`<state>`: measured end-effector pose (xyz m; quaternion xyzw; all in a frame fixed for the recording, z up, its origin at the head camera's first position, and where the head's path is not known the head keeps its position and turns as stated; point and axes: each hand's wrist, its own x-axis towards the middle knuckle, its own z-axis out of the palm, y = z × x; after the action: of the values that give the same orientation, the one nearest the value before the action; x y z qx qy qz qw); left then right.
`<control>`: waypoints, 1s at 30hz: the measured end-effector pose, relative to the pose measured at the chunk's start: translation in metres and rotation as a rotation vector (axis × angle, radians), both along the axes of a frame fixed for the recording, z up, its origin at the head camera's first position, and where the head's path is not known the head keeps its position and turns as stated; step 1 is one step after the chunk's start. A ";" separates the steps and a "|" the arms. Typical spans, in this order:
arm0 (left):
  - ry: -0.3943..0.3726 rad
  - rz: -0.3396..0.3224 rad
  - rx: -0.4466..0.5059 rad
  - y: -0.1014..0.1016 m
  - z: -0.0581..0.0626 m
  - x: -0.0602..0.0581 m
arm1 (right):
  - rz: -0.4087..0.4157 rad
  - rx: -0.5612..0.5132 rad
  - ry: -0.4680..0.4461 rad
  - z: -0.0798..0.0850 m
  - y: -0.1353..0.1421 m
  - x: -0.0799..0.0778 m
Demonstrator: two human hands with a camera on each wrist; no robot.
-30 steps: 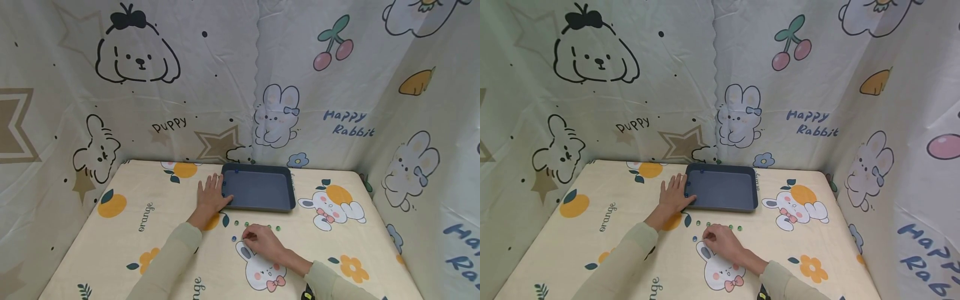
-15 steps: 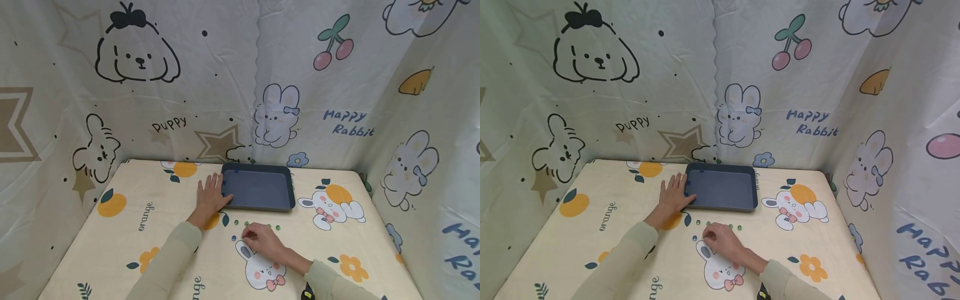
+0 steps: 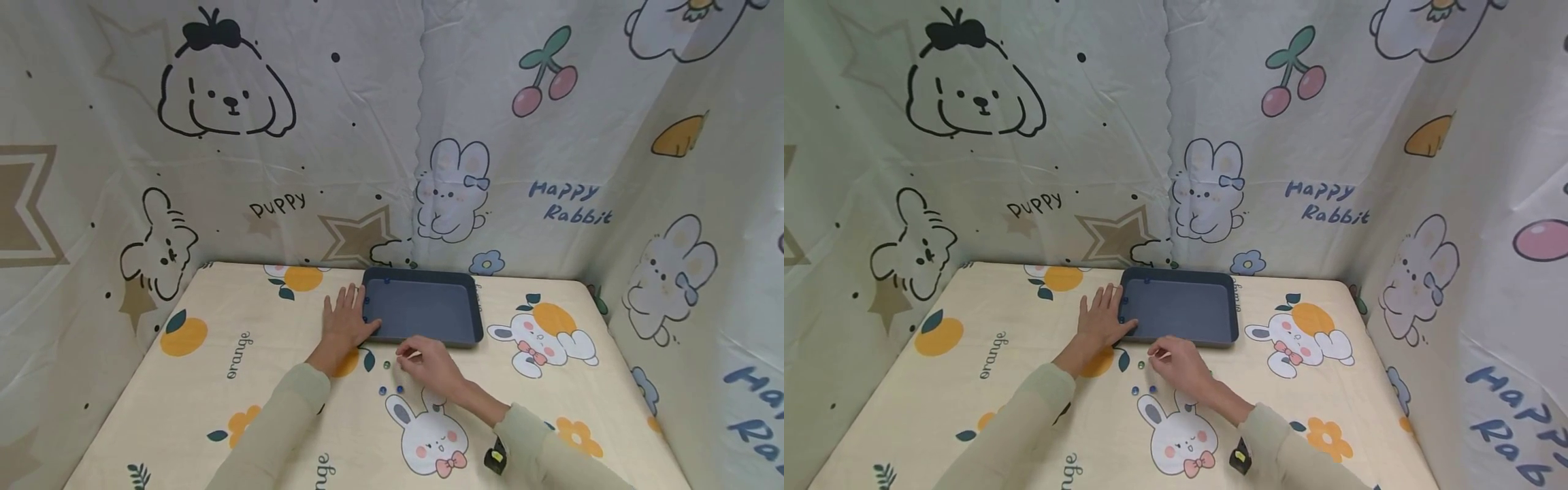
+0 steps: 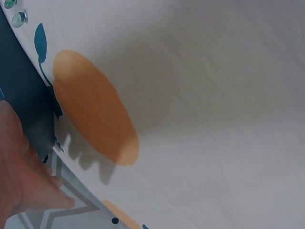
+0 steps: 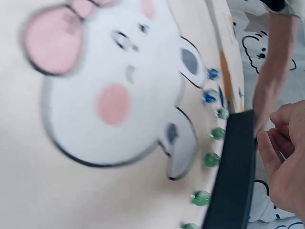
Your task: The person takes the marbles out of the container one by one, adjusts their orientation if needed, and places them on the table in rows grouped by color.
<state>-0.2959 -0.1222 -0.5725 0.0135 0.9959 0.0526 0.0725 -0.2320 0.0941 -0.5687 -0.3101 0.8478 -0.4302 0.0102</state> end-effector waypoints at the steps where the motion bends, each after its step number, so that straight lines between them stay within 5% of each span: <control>1: 0.001 -0.001 -0.001 0.000 0.000 0.000 | -0.004 -0.007 0.017 0.003 -0.001 -0.005; 6: 0.006 -0.003 -0.015 -0.001 0.000 -0.001 | -0.052 0.009 0.096 0.013 -0.011 -0.037; 15: -0.003 -0.006 -0.043 0.001 0.000 -0.001 | -0.149 0.101 0.078 0.020 -0.028 -0.091; 24: -0.003 -0.013 -0.044 0.001 -0.001 -0.002 | -0.302 0.147 -0.066 0.010 -0.045 -0.127; 30: -0.010 -0.008 -0.039 -0.002 0.000 -0.001 | -0.334 0.193 -0.079 0.004 -0.058 -0.144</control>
<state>-0.2968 -0.1242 -0.5720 0.0158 0.9963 0.0327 0.0778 -0.3757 0.0362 -0.5644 -0.1458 0.9237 -0.3542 0.0018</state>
